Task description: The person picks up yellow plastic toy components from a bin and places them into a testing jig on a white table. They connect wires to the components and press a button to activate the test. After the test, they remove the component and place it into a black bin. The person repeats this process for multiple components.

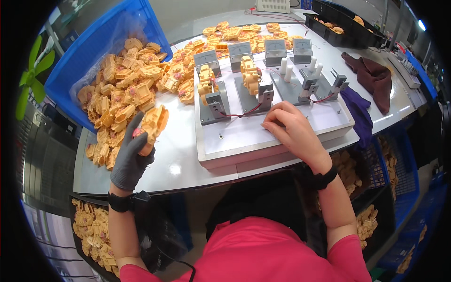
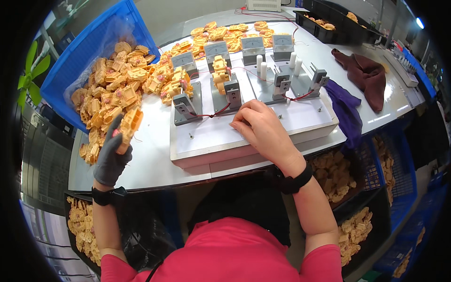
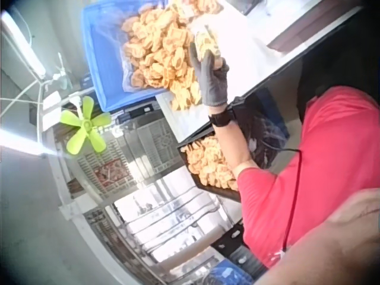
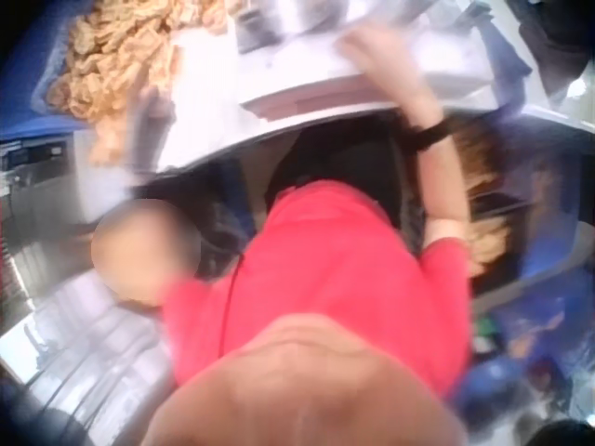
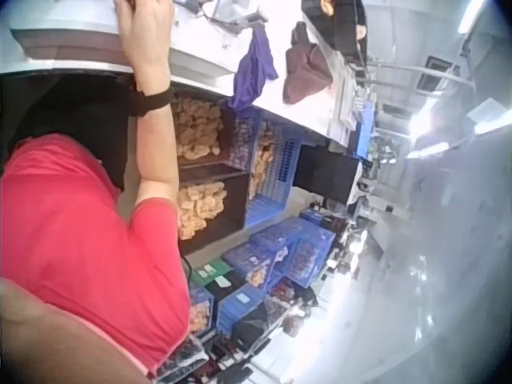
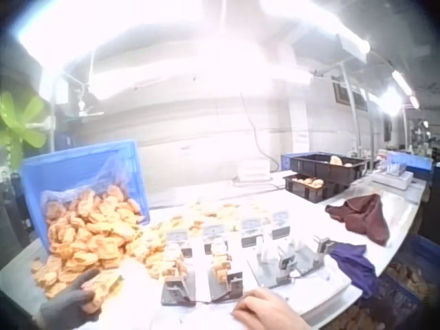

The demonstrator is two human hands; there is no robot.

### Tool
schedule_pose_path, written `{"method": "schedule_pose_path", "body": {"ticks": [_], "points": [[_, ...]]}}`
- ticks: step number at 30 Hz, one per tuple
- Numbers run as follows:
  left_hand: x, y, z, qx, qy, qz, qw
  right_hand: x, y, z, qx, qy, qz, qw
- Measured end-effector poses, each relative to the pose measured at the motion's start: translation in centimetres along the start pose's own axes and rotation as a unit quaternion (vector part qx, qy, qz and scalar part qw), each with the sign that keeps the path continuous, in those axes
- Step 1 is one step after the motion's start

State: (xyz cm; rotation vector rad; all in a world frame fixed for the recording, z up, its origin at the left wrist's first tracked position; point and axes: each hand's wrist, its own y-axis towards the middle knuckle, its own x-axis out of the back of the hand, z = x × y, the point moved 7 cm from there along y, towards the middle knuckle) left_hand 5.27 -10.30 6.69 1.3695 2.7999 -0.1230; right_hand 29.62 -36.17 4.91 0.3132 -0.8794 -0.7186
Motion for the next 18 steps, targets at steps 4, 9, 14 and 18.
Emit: {"method": "schedule_pose_path", "body": {"ticks": [4, 9, 14, 18], "points": [[-2.8, -0.4, -2.3, -0.011, -0.204, 0.106, 0.973, 0.4, -0.1, 0.3, -0.016, 0.024, -0.032, 0.999], [-7.1, 0.0, -4.2, 0.05, -0.356, 0.192, 0.913, 3.2, -1.4, -0.3, -0.024, 0.101, -0.139, 0.985], [-9.1, 0.4, -4.9, 0.093, -0.395, 0.22, 0.887, 7.5, -2.8, -2.3, -0.069, 0.172, -0.265, 0.946], [-10.5, 0.6, -5.2, 0.097, -0.367, 0.234, 0.895, 9.0, -3.1, -4.7, -0.098, 0.148, -0.295, 0.939]]}}
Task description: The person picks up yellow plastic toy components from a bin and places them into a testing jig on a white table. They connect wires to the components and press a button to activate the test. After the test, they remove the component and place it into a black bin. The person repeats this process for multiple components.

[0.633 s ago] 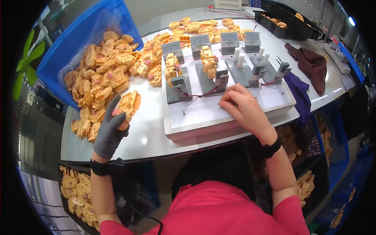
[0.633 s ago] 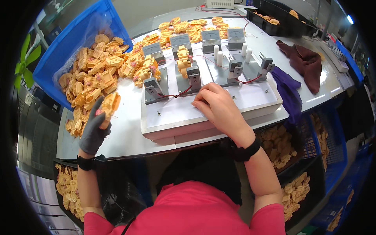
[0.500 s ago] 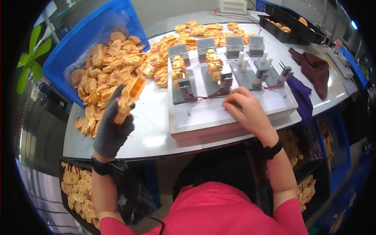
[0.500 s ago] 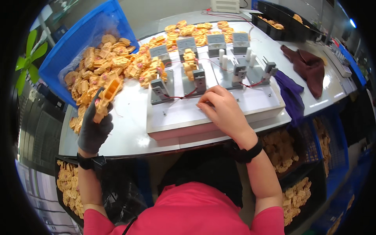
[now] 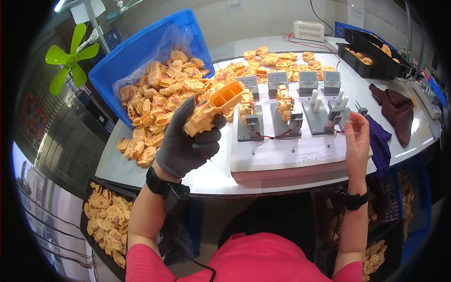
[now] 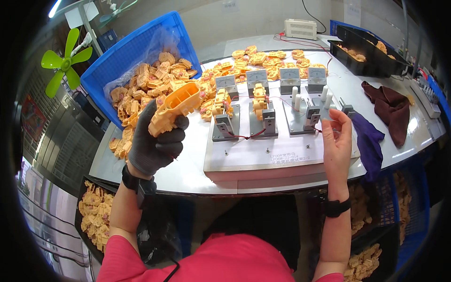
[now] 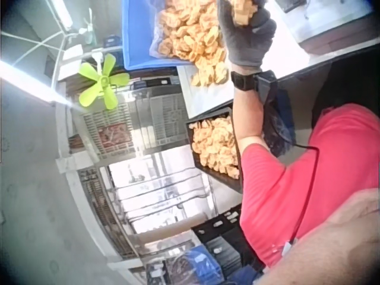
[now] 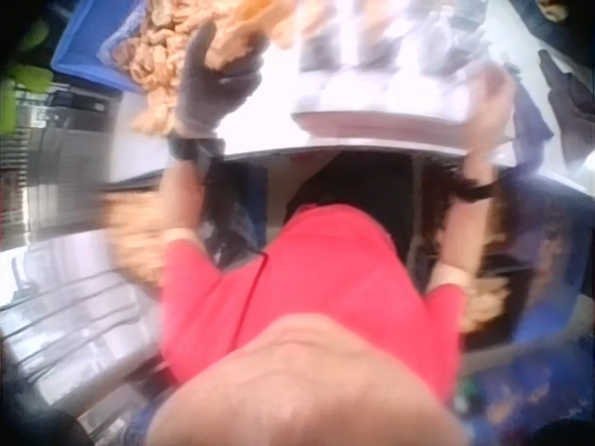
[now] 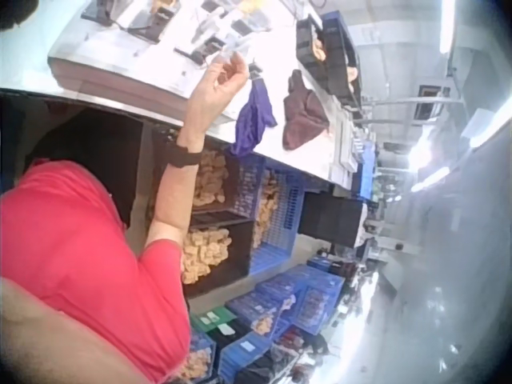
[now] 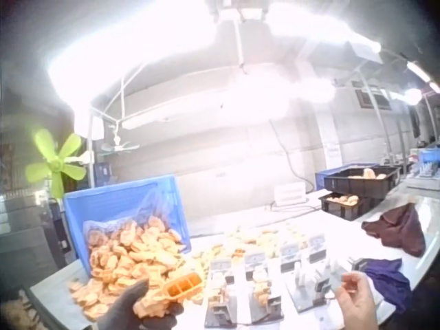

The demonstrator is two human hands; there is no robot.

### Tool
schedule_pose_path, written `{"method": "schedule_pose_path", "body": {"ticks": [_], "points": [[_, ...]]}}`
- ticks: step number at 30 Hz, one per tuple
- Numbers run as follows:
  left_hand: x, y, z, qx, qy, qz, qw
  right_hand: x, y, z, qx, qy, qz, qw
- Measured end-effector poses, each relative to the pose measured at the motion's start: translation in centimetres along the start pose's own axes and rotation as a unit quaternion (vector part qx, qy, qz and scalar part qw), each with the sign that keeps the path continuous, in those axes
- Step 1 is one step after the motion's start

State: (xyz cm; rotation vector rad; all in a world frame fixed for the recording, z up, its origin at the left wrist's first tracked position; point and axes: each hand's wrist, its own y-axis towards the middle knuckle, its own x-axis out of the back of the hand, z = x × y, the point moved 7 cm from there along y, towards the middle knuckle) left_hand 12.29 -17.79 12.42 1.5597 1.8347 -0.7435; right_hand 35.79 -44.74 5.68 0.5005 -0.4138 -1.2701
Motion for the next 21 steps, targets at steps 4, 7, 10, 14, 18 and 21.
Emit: {"method": "schedule_pose_path", "body": {"ticks": [4, 7, 10, 14, 18, 21], "points": [[-0.9, 0.8, 0.4, 0.009, 0.041, 0.019, 0.999, -1.0, 0.0, -1.7, -0.006, 0.005, 0.048, 0.999], [-1.4, 1.1, 0.7, 0.006, 0.065, 0.02, 0.998, -1.5, 0.0, -2.3, -0.018, 0.032, 0.072, 0.997], [-1.9, 1.5, 0.9, 0.01, 0.076, 0.014, 0.997, -1.4, 0.0, -2.1, -0.026, 0.046, 0.066, 0.996], [-2.9, 2.8, 1.5, 0.039, 0.055, 0.017, 0.998, -1.3, -0.2, -2.2, -0.021, 0.041, 0.063, 0.997], [-3.6, 3.7, 2.5, 0.042, 0.011, -0.011, 0.999, -1.3, -0.1, -1.5, -0.022, 0.05, 0.076, 0.996], [-4.2, 4.4, 3.0, 0.044, 0.0, -0.008, 0.999, -1.4, -0.1, -1.5, -0.029, 0.056, 0.082, 0.995]]}}
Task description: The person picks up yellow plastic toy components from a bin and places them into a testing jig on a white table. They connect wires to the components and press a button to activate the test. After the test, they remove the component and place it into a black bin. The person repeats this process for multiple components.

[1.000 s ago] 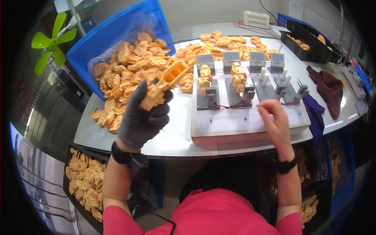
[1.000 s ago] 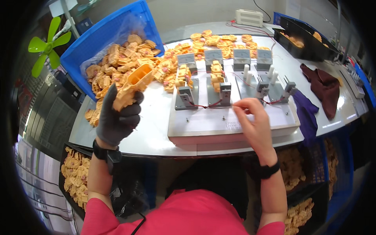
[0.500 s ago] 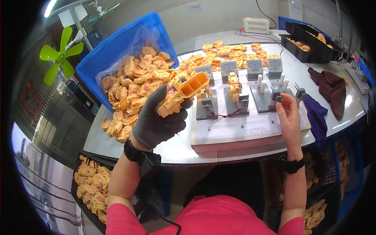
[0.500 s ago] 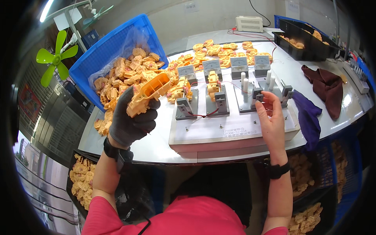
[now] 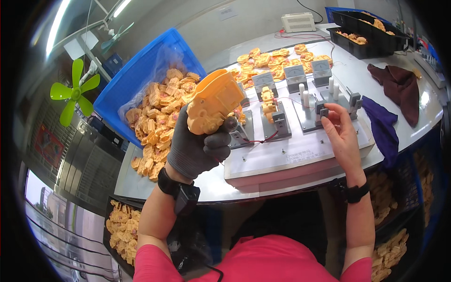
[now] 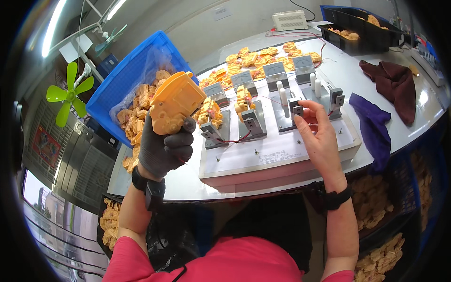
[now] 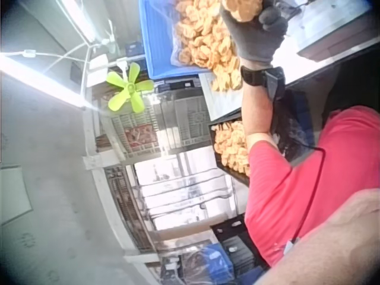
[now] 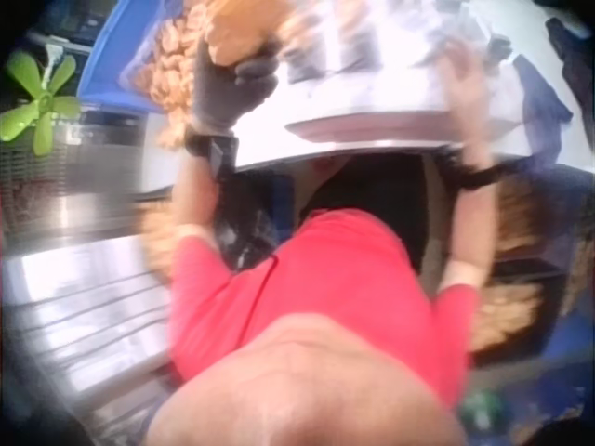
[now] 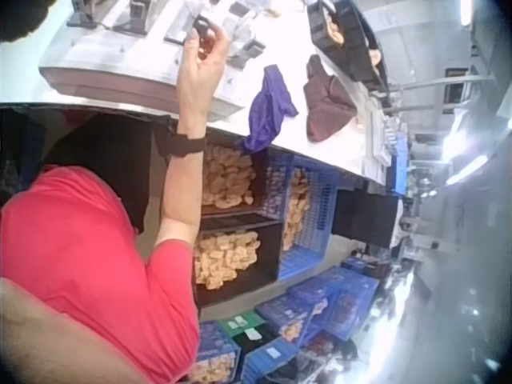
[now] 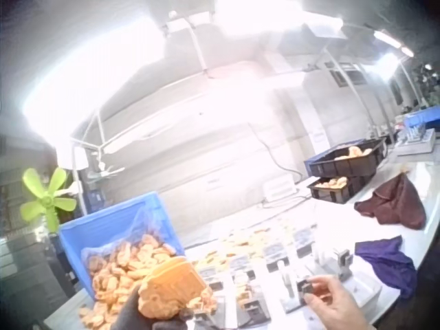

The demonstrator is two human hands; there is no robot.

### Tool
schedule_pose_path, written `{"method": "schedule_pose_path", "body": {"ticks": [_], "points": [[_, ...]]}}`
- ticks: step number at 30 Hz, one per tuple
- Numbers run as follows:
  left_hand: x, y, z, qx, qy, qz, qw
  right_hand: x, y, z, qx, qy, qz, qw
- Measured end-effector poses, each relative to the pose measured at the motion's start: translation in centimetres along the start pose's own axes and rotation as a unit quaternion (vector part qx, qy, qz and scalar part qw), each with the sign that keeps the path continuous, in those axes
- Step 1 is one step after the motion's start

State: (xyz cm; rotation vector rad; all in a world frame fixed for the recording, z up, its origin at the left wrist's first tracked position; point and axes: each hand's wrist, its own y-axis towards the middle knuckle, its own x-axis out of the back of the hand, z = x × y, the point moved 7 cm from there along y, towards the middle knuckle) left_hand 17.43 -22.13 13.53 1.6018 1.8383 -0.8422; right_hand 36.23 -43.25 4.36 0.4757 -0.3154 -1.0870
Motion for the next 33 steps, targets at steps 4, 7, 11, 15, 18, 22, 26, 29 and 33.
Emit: {"method": "schedule_pose_path", "body": {"ticks": [4, 7, 11, 15, 18, 22, 26, 29, 33], "points": [[-0.1, 1.3, 0.4, 0.022, 0.007, 0.026, 0.999, 0.1, 0.1, -0.3, -0.009, 0.011, 0.008, 1.0], [-1.0, 2.6, 0.5, 0.038, 0.028, 0.024, 0.999, 0.0, 0.2, 0.0, -0.004, 0.012, 0.011, 1.0], [-1.0, 6.2, -1.6, 0.083, 0.176, -0.02, 0.981, -0.4, 0.3, 0.3, 0.014, 0.025, 0.015, 0.999], [-4.2, 12.9, -3.6, -0.091, 0.63, -0.076, 0.768, 0.3, 0.1, 0.7, 0.031, -0.003, -0.003, 1.0], [-6.2, 18.0, -2.2, -0.05, 0.799, -0.054, 0.597, 0.3, 0.1, 0.7, 0.032, -0.01, 0.004, 0.999], [-5.7, 21.4, 1.0, -0.07, 0.909, -0.08, 0.402, 0.0, -0.1, 0.8, 0.011, 0.005, 0.017, 1.0], [-5.9, 21.6, 1.5, -0.007, 0.873, -0.086, 0.481, 0.3, 0.1, 0.7, 0.051, -0.017, 0.002, 0.999], [-7.4, 20.0, 2.7, -0.048, 0.913, 0.013, 0.404, -0.4, -0.1, 1.0, 0.038, 0.001, -0.003, 0.999], [-7.2, 21.4, 6.5, -0.021, 0.957, 0.099, 0.273, 0.5, 0.1, -0.8, -0.004, 0.006, -0.003, 1.0]]}}
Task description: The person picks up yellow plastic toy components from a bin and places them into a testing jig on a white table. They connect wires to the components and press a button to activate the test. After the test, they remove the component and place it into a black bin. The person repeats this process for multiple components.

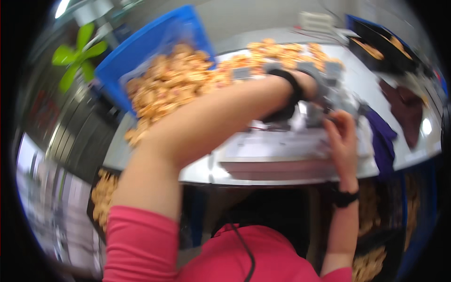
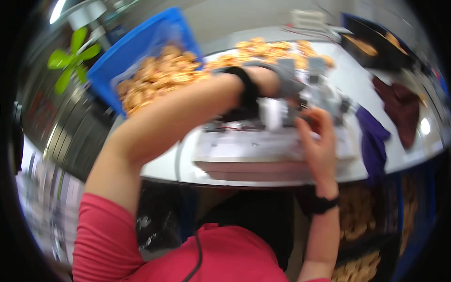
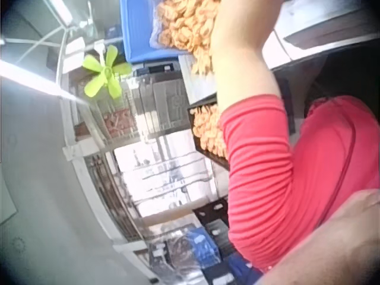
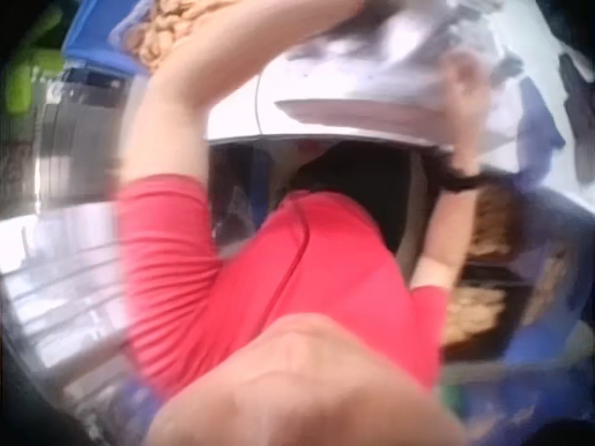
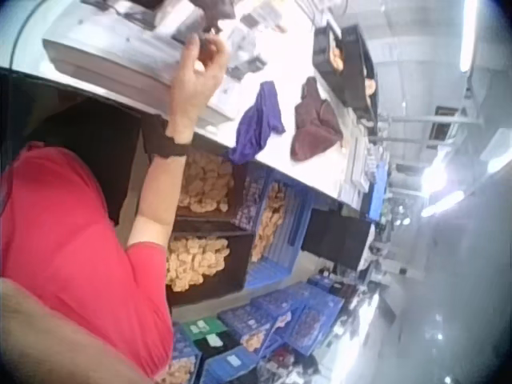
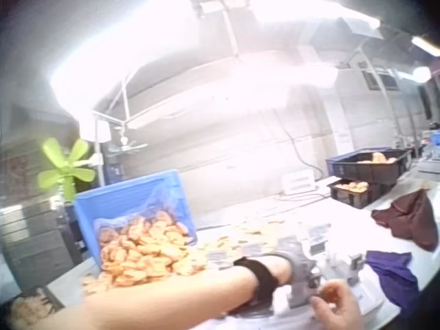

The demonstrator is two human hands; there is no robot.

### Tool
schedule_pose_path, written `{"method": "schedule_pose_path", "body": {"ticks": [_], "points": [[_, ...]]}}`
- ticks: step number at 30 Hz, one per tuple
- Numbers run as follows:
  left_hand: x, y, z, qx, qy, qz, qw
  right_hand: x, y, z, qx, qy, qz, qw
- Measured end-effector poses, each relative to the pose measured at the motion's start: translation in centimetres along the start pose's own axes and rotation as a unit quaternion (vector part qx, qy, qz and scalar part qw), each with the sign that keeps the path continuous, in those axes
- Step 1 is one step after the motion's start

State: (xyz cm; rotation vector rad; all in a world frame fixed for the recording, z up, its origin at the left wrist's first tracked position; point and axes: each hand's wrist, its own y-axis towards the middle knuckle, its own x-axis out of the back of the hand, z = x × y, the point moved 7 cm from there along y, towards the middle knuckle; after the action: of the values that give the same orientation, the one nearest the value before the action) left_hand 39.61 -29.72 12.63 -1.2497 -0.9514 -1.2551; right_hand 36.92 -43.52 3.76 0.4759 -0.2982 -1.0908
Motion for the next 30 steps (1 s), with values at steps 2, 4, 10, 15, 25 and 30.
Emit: {"method": "schedule_pose_path", "body": {"ticks": [2, 4, 10, 15, 25, 30], "points": [[-1.7, -0.6, 1.2, 0.02, -0.012, 0.019, 1.0, -0.7, -0.2, -0.8, 0.014, 0.012, 0.015, 1.0], [-1.1, -0.3, 0.3, -0.038, 0.01, 0.026, 0.999, -0.6, -0.3, -2.0, 0.003, 0.025, 0.028, 0.999], [2.2, -14.3, 3.0, 0.055, -0.253, -0.201, 0.945, 1.2, 0.0, -2.5, 0.016, -0.058, 0.028, 0.998], [-4.1, -25.7, 6.8, 0.146, -0.329, -0.18, 0.915, 4.0, 0.8, -4.7, 0.031, -0.076, -0.041, 0.996], [-20.0, -37.2, 9.6, 0.34, -0.4, -0.323, 0.788, 2.0, -0.9, -0.9, 0.066, -0.405, 0.173, 0.896], [-21.3, -34.3, 9.6, 0.327, -0.35, -0.33, 0.813, 1.4, -2.1, 0.4, 0.121, -0.386, 0.183, 0.896]]}}
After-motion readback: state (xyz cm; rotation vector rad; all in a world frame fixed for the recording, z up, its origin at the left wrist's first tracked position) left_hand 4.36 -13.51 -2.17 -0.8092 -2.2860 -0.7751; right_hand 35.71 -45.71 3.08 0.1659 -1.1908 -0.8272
